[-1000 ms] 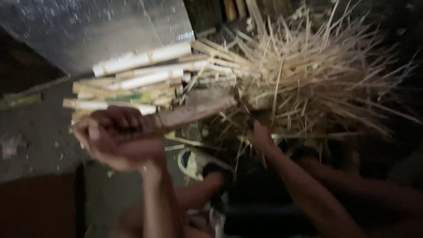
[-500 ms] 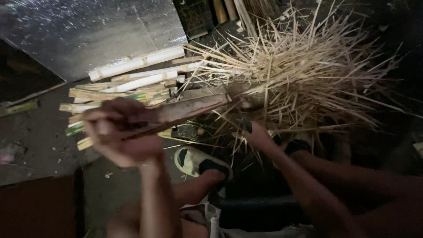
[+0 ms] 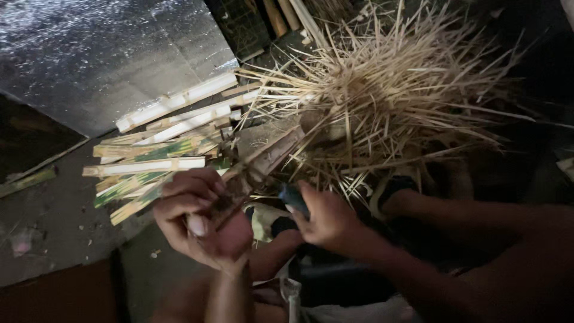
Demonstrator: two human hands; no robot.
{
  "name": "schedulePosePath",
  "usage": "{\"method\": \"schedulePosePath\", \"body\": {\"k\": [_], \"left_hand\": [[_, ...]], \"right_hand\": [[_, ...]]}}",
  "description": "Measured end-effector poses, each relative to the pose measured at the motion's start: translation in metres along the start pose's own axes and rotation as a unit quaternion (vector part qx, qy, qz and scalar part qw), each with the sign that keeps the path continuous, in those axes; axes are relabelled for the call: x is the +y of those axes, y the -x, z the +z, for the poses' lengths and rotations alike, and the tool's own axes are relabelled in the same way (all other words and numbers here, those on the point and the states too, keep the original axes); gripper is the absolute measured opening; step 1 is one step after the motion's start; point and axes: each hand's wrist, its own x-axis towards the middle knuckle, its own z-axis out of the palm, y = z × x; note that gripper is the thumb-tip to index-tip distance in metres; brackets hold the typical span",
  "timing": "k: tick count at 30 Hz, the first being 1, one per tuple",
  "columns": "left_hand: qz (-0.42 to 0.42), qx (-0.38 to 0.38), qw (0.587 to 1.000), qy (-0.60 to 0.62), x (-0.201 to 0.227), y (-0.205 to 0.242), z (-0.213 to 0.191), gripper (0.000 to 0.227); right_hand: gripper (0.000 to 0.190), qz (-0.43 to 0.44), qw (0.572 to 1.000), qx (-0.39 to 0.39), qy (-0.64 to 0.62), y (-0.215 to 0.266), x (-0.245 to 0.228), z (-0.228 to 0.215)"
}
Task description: The person sits on the floor and uses a knife to split long bamboo stalks into thin strips. They hold the stalk against a wooden block and repeatedly strike it with the knife to separate the fibers, then place the finished strips into a pile.
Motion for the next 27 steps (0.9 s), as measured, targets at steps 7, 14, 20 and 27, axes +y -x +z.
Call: {"method": "schedulePosePath", "body": {"k": [7,14,20,27], "left_hand": [[0.030,0.017,0.999,-0.031,-0.004,-0.013,-0.009,0.034],[-0.004,0.049,0.999,-0.005,-0.009,-0.003,-0.005,0.037],[0.013,0.078,0.997,-0.004,-0.013,-0.020,-0.012,0.034],[0.007,0.069,0.997,-0.023,-0.013,-0.010,-0.025,0.031]], "right_hand": [[0.061,-0.028,0.999,-0.027,0.016,0.003,-0.014,0.002],[0.067,-0.022,0.995,0.021,0.093,-0.011,0.006,0.006],[0.050,0.055,0.987,-0.039,0.146,-0.044,0.008,0.005],[0.054,0.143,0.977,-0.047,0.150,-0.077,0.078,0.017]]}}
